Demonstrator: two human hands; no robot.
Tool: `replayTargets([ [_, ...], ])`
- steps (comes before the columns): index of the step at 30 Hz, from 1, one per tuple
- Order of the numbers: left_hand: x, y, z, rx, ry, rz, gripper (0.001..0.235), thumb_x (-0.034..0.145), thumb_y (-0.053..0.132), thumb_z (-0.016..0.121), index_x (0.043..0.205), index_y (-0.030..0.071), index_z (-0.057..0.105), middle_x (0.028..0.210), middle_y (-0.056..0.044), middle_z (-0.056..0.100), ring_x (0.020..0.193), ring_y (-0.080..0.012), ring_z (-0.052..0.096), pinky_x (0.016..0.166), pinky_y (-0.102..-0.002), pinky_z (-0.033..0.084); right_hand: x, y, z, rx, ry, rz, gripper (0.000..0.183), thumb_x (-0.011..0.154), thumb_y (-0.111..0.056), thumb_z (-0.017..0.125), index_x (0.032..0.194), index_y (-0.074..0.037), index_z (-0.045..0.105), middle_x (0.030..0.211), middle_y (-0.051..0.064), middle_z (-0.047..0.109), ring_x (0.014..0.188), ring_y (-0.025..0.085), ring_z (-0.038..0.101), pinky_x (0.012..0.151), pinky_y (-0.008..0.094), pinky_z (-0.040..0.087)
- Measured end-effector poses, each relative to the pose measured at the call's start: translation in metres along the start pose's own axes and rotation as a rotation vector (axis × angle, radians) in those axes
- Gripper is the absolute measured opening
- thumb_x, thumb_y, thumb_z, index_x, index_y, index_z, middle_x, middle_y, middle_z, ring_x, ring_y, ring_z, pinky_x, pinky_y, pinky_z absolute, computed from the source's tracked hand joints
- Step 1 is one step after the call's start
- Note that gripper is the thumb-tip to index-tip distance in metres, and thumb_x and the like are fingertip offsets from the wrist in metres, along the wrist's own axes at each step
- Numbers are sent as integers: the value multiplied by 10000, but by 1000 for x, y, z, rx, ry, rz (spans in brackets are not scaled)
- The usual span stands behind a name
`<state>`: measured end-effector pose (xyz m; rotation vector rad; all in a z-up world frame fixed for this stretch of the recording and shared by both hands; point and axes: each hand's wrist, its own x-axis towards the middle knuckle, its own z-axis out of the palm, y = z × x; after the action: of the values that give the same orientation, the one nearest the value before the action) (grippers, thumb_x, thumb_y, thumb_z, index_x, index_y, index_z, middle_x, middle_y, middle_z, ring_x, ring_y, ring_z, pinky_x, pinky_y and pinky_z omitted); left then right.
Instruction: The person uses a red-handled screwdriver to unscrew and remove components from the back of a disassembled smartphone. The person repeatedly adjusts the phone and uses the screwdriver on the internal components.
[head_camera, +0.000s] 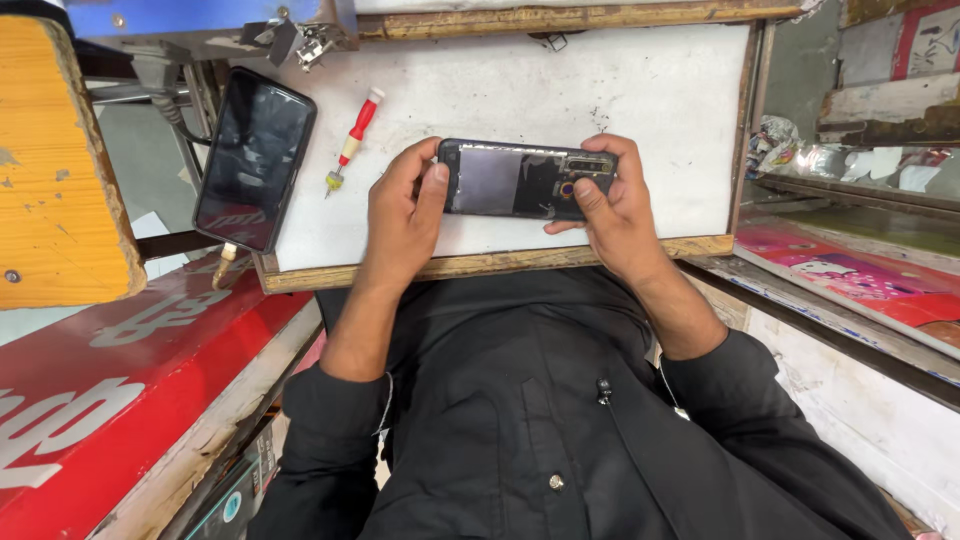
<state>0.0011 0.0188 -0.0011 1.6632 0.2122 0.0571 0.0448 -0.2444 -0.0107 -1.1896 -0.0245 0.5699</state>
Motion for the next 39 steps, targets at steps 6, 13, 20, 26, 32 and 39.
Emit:
replayTargets([
  [6, 9, 2, 13, 278, 160, -16, 248, 1101, 183, 576, 966, -15, 638, 685, -92, 571, 616, -143, 505, 605, -311, 448, -5, 3, 1, -103, -32, -39, 418, 1121, -204, 569, 1436, -102, 314, 1214, 142, 642, 1050, 198, 715, 796, 388, 682],
  [13, 4, 14, -6, -34, -114, 1, 257, 1066, 77, 536, 1303, 0, 600, 1003, -33, 661, 918, -85, 601, 837, -245, 510, -2, 2, 2, 59, 62, -11, 442, 1099, -186, 589, 1453, -111, 335, 1200, 137, 655, 1011, 197, 721, 736, 378, 666],
  [20, -2, 8, -6, 29, -36, 80, 265, 1076, 100, 558, 1311, -6, 619, 1036, -76, 675, 927, -109, 616, 830, -265, 519, -1, 2, 1, 26, -4, 0, 422, 1090, -197, 576, 1420, -116, 325, 1204, 134, 650, 1022, 207, 727, 744, 391, 673],
  [26, 8, -8, 10, 413, 134, -49, 329, 1139, 243, 564, 942, -10, 640, 697, -118, 584, 631, -170, 517, 650, -339, 478, -7, 5, 1, -118, -44, -57, 383, 1118, -185, 538, 1428, -101, 329, 1201, 143, 641, 1035, 201, 716, 783, 398, 681],
  [32, 6, 3, -11, 42, -50, 148, 272, 1125, 181, 490, 1149, -35, 654, 959, -65, 682, 898, -105, 607, 797, -292, 503, -4, 3, 2, -12, 22, -31, 395, 1100, -158, 545, 1425, -105, 328, 1200, 138, 642, 1021, 196, 711, 755, 397, 670],
  [39, -3, 7, -9, 44, -29, 80, 241, 1069, 114, 560, 1231, -36, 658, 890, -7, 670, 778, -57, 563, 686, -241, 487, -4, 4, 1, -82, -38, -42, 386, 1098, -174, 554, 1411, -108, 338, 1186, 138, 637, 1014, 205, 713, 761, 396, 680],
])
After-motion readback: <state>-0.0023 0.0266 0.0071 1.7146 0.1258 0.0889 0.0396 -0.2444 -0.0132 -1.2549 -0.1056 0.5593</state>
